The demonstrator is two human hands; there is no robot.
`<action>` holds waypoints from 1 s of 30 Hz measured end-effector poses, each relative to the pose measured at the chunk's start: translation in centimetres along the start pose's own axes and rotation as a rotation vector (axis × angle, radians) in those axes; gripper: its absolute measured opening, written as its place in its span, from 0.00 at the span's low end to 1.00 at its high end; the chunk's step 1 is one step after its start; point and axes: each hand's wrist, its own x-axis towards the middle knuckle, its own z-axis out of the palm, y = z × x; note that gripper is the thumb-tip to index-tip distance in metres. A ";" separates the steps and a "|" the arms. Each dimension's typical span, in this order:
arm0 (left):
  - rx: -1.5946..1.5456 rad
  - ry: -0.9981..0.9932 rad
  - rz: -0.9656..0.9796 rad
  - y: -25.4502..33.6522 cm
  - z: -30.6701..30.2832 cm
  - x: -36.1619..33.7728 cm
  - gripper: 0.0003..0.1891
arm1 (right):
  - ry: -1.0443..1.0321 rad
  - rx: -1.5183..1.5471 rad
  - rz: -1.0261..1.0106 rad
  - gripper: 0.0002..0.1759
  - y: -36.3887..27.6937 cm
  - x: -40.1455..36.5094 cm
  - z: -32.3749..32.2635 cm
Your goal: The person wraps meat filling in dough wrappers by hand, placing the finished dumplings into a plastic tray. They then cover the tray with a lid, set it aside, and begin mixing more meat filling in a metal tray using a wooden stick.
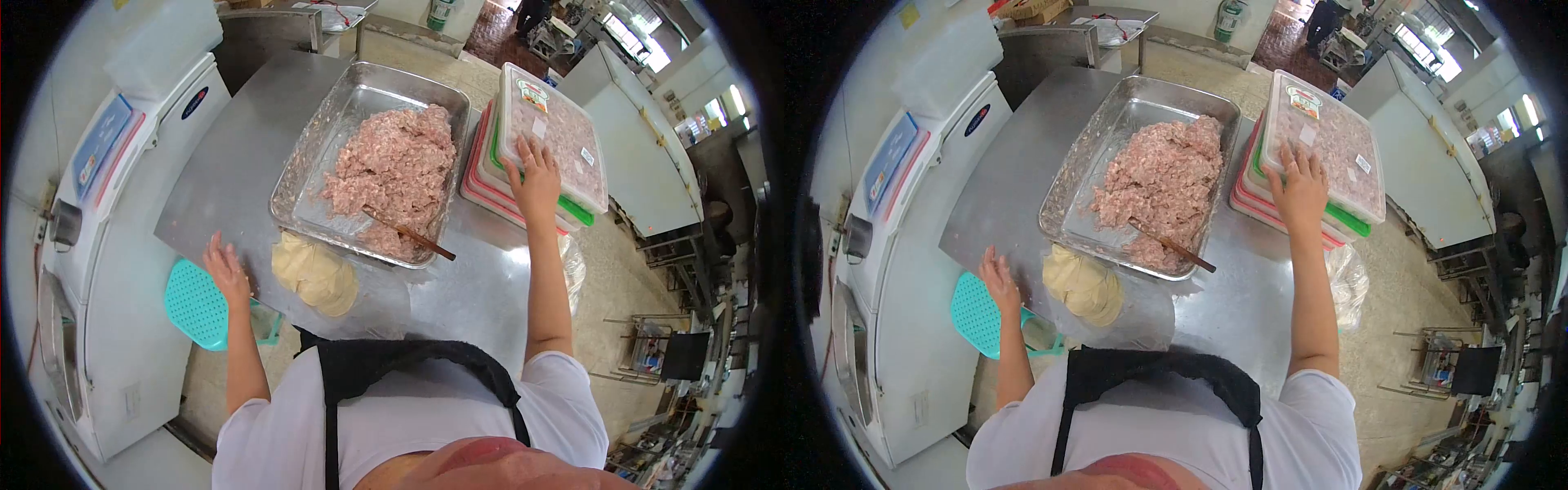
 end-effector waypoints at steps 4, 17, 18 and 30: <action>0.165 -0.010 0.122 0.2 1.7 -1.3 0.21 | 0.002 -0.066 0.034 0.30 -0.6 0.3 0.6; 0.178 -0.048 0.120 0.4 1.6 -1.3 0.23 | 0.026 -0.060 0.056 0.29 -1.5 -0.3 -0.6; 0.176 -0.060 0.117 0.4 1.5 -1.3 0.24 | 0.039 -0.004 0.012 0.28 -1.0 -0.1 -0.4; 0.149 -0.101 0.131 -0.1 1.7 -1.4 0.23 | 0.063 0.121 0.015 0.26 -4.5 -2.3 -1.1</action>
